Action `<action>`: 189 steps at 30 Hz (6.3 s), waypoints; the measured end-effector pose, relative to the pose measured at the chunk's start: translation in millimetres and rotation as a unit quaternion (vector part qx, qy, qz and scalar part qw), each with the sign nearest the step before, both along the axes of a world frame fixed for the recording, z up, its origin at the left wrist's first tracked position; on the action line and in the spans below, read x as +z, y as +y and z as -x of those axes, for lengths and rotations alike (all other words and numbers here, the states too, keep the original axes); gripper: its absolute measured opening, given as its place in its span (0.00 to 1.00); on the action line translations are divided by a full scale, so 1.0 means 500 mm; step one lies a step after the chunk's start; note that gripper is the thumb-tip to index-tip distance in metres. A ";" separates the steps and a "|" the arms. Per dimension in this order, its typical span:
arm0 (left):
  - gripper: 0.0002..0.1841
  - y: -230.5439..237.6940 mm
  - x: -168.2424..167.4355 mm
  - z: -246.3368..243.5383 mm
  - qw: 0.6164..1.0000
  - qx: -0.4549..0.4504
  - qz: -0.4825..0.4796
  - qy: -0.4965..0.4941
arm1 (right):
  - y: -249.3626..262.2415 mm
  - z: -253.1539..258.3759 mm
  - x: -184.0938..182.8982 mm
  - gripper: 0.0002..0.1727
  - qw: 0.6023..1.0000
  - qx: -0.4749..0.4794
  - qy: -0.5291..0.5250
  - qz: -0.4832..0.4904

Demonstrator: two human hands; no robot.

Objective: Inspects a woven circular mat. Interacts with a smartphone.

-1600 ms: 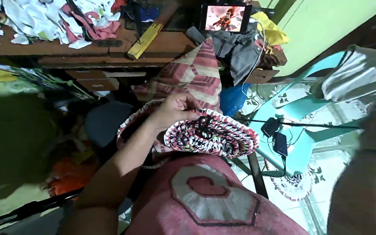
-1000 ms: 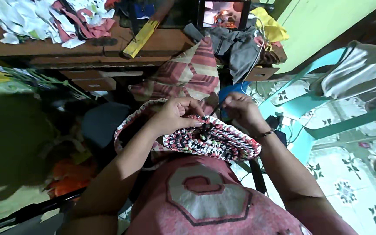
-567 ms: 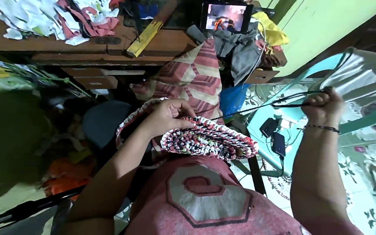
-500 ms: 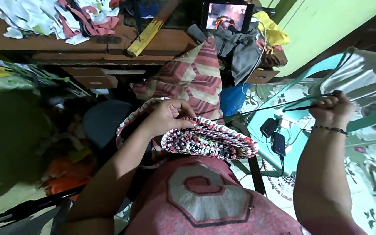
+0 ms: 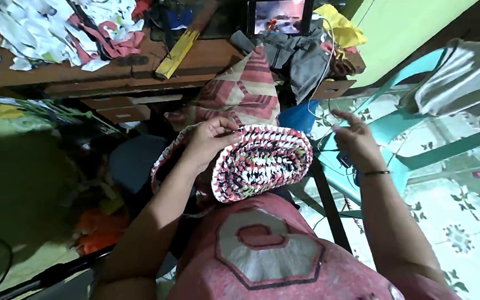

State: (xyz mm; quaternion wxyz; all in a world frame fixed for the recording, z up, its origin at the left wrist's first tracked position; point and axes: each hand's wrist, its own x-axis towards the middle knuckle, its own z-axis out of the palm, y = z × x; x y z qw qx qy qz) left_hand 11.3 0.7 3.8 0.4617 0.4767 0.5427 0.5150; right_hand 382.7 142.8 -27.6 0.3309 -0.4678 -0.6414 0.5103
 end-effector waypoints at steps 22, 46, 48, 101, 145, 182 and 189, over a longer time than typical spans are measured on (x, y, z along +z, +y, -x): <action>0.09 -0.043 0.013 0.006 0.942 0.042 -0.012 0.332 | -0.076 0.062 -0.110 0.06 0.971 0.117 0.186 0.092; 0.08 -0.060 0.055 0.095 0.898 -0.172 0.081 0.398 | -0.079 0.067 -0.121 0.05 0.967 0.091 0.222 0.084; 0.07 -0.062 0.060 0.090 0.921 -0.114 0.081 0.364 | -0.081 0.067 -0.118 0.05 0.970 0.096 0.210 0.074; 0.05 0.060 0.002 0.033 0.973 -0.002 -0.026 0.231 | -0.022 0.229 -0.060 0.06 0.972 0.203 0.118 -0.011; 0.22 0.619 0.089 0.120 0.785 -0.051 -0.289 0.545 | 0.054 0.221 -0.136 0.08 0.904 0.283 0.289 0.140; 0.18 0.601 0.065 0.111 0.769 -0.004 -0.355 0.532 | 0.051 0.222 -0.138 0.09 0.918 0.268 0.269 0.116; 0.22 0.599 0.066 0.111 0.754 0.012 -0.357 0.551 | 0.051 0.222 -0.136 0.09 0.914 0.269 0.277 0.123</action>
